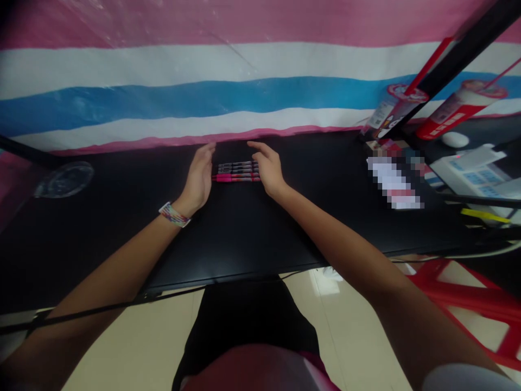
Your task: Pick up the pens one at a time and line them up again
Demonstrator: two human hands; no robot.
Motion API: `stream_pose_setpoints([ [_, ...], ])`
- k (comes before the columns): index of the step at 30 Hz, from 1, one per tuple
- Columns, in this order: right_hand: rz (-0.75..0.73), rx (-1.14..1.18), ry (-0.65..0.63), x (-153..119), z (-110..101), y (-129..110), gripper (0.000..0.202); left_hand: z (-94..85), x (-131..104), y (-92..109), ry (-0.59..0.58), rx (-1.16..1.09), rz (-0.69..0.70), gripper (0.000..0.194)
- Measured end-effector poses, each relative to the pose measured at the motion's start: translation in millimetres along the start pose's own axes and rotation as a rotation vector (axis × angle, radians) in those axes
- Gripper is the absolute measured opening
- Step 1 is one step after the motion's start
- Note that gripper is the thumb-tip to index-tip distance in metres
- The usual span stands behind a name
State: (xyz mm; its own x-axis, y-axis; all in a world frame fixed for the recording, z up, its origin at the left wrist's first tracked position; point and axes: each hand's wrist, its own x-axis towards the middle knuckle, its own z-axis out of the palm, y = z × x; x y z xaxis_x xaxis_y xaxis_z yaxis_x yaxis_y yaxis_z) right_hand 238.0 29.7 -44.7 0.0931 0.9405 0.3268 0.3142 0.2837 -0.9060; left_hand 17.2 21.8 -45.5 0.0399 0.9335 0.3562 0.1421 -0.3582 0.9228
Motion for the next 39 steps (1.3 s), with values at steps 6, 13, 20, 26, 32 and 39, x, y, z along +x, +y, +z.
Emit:
stream_pose_setpoints([
  [6,0.004,0.003,-0.085,-4,-4,-12,0.044,4.9,-11,15,-0.006,-0.059,-0.041,0.035],
  [13,-0.008,0.03,-0.119,-8,-7,-21,0.037,4.3,-13,15,0.035,-0.04,-0.069,0.032],
  [20,-0.264,-0.199,-0.177,-22,-17,-46,0.022,-9.0,-2,8,0.087,0.056,-0.031,0.034],
  [26,-0.534,-0.435,-0.376,-30,-21,-54,0.023,-16.7,0,9,0.104,0.121,0.009,0.026],
  [32,-0.516,-0.435,-0.447,-28,-23,-53,0.018,-15.0,-4,17,0.051,0.15,0.02,0.022],
  [39,-0.608,-0.436,-0.499,-24,-26,-52,0.002,-14.4,-5,22,0.05,0.159,0.027,0.019],
])
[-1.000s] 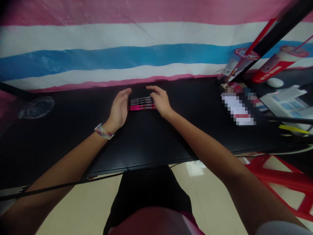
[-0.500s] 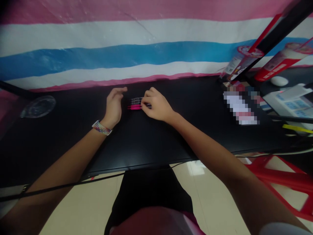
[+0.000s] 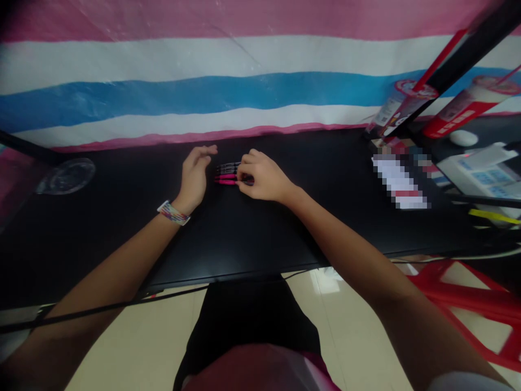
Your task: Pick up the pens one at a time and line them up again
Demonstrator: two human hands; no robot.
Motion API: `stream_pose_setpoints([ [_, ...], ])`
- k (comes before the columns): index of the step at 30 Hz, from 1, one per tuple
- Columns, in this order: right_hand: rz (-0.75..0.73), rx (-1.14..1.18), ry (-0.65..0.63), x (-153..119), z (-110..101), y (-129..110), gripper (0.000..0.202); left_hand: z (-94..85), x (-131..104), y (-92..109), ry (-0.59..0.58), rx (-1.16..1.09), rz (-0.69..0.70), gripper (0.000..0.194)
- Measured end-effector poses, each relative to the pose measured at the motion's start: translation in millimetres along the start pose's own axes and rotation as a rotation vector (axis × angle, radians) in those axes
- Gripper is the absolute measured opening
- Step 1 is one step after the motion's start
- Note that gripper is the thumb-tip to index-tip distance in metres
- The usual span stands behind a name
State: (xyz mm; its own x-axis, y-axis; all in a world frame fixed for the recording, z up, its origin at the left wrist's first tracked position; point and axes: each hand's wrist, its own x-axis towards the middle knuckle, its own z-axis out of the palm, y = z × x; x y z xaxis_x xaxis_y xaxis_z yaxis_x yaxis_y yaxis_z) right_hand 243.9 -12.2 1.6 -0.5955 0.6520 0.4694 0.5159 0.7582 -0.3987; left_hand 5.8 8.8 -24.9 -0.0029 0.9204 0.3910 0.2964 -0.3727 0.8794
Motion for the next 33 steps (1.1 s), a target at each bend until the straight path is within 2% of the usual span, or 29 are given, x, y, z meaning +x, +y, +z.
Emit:
stream_pose_setpoints([
  [4,-0.024,0.03,-0.047,0,-1,0,0.018,-0.6,0,1,-0.016,0.037,0.019,0.015],
  [8,-0.029,0.108,-0.104,-1,-1,-2,0.01,-0.9,-2,7,-0.029,0.05,0.054,0.015],
  [10,-0.005,0.156,-0.067,-1,-1,-4,0.011,-1.5,-4,14,-0.053,0.059,0.102,0.017],
  [13,0.069,0.247,0.077,0,-1,-4,0.013,-2.3,-8,24,-0.149,0.171,0.213,0.023],
  [17,0.243,0.36,0.232,1,-3,0,0.023,-1.8,-12,32,-0.198,0.329,0.282,0.025],
  [21,0.412,0.561,0.278,2,-5,13,0.036,-3.0,-10,32,-0.152,0.315,0.242,0.02],
  [25,0.538,0.804,0.286,3,-6,26,0.038,-6.0,-9,32,-0.119,0.285,0.244,0.017],
  [29,0.568,0.911,0.295,3,-5,27,0.041,-7.2,-8,29,-0.089,0.287,0.277,0.023],
  [33,0.516,0.934,0.344,5,-4,22,0.041,-6.4,-6,23,-0.077,0.243,0.278,0.038],
])
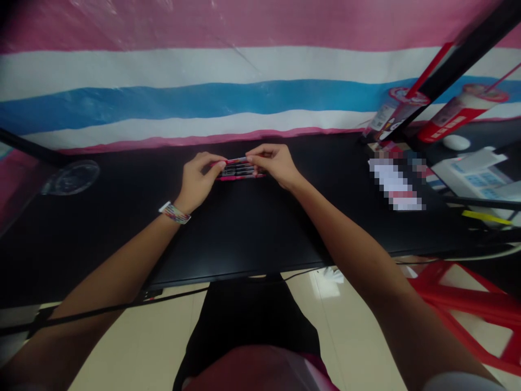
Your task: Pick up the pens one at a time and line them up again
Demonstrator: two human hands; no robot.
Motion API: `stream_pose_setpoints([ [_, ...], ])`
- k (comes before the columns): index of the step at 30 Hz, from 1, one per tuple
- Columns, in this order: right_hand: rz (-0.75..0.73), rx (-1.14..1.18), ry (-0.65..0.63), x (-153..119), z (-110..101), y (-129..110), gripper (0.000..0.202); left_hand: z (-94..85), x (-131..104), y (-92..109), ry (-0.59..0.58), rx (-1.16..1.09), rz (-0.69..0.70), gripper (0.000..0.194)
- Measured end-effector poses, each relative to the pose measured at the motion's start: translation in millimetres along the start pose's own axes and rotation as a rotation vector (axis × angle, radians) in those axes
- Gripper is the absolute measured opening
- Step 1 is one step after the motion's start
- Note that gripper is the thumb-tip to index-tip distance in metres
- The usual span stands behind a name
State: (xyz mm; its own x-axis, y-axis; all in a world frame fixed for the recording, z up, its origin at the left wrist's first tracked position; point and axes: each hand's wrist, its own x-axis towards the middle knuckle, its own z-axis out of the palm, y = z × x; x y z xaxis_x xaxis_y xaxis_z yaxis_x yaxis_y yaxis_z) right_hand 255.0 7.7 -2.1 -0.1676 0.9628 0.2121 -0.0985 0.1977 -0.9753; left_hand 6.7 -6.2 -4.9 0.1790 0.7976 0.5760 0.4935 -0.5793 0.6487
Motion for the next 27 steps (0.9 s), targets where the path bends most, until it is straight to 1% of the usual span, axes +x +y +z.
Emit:
stream_pose_setpoints([
  [2,-0.027,-0.008,0.006,-1,2,0,0.038,1.3,0,-2,0.008,-0.041,-0.038,0.053],
  [4,-0.034,-0.034,0.018,-1,4,1,0.036,2.3,1,-4,0.022,-0.083,-0.076,0.06],
  [5,-0.032,-0.045,0.027,0,3,2,0.035,2.6,2,-5,0.035,-0.108,-0.082,0.056],
  [7,-0.031,-0.038,0.048,2,2,4,0.035,2.6,3,-5,0.062,-0.158,-0.062,0.041],
  [8,-0.032,-0.016,0.059,3,0,5,0.036,2.4,4,-5,0.076,-0.183,-0.046,0.038],
  [11,-0.016,0.084,0.062,5,-4,8,0.038,1.4,6,-7,0.069,-0.211,-0.06,0.041],
  [13,0.014,0.122,0.036,6,-6,8,0.039,0.9,8,-10,0.046,-0.207,-0.104,0.051],
  [14,0.03,0.123,0.024,6,-7,9,0.038,0.7,8,-13,0.047,-0.216,-0.116,0.05],
  [15,0.044,0.116,0.018,6,-7,9,0.036,0.7,9,-15,0.055,-0.234,-0.113,0.045],
  [16,0.055,0.104,0.02,6,-8,10,0.035,0.6,10,-17,0.066,-0.257,-0.099,0.041],
  [18,0.062,0.078,0.039,7,-8,11,0.031,0.5,12,-20,0.066,-0.274,-0.071,0.038],
  [21,0.049,0.082,0.058,8,-9,12,0.028,0.0,13,-23,0.057,-0.273,-0.106,0.041],
  [23,0.037,0.105,0.063,8,-9,12,0.028,-0.4,13,-24,0.069,-0.305,-0.135,0.036],
  [27,0.037,0.113,0.083,8,-9,11,0.032,-0.4,13,-25,0.044,-0.323,-0.133,0.038],
])
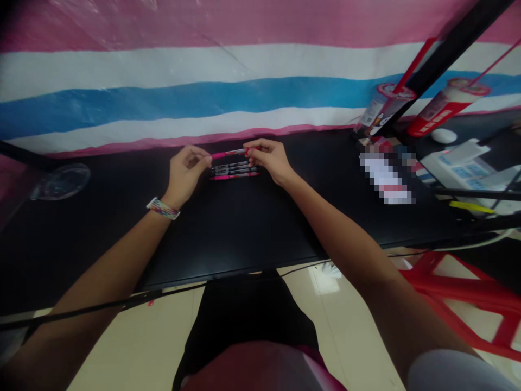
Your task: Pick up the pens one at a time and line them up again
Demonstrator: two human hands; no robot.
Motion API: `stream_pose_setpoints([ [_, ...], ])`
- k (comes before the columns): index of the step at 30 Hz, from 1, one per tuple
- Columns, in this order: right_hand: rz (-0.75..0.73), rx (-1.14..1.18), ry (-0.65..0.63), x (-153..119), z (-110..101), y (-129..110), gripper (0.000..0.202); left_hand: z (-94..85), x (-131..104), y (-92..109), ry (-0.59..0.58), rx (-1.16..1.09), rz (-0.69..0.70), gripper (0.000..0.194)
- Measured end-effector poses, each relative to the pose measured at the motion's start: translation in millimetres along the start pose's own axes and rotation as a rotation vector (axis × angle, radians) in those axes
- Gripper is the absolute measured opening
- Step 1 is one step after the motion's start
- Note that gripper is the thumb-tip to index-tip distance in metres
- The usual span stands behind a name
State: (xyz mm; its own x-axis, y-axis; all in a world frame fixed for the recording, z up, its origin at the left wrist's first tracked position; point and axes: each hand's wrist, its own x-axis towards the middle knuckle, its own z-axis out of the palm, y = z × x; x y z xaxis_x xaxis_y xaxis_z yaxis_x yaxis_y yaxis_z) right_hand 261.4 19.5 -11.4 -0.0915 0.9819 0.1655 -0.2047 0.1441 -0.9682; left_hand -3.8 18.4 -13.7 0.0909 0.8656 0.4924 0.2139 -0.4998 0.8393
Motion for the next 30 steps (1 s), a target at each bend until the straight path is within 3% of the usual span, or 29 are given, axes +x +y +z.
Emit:
stream_pose_setpoints([
  [3,0.022,-0.02,0.01,-1,2,0,0.032,0.5,-1,-1,0.008,0.013,-0.05,0.052],
  [7,0.016,-0.001,0.03,-1,4,2,0.028,0.5,0,1,0.02,-0.012,-0.015,0.032],
  [11,-0.001,0.005,0.042,-1,3,2,0.026,-1.2,0,1,-0.02,0.044,-0.049,0.043],
  [15,0.015,-0.021,0.052,-1,2,3,0.029,-3.2,2,-6,-0.031,-0.014,-0.068,0.014],
  [18,0.01,-0.045,0.066,-1,2,2,0.027,-3.8,2,-11,-0.028,-0.028,-0.065,0.017],
  [30,-0.063,-0.138,0.224,4,-2,6,0.019,-7.2,4,-14,0.154,0.008,-0.051,0.012],
])
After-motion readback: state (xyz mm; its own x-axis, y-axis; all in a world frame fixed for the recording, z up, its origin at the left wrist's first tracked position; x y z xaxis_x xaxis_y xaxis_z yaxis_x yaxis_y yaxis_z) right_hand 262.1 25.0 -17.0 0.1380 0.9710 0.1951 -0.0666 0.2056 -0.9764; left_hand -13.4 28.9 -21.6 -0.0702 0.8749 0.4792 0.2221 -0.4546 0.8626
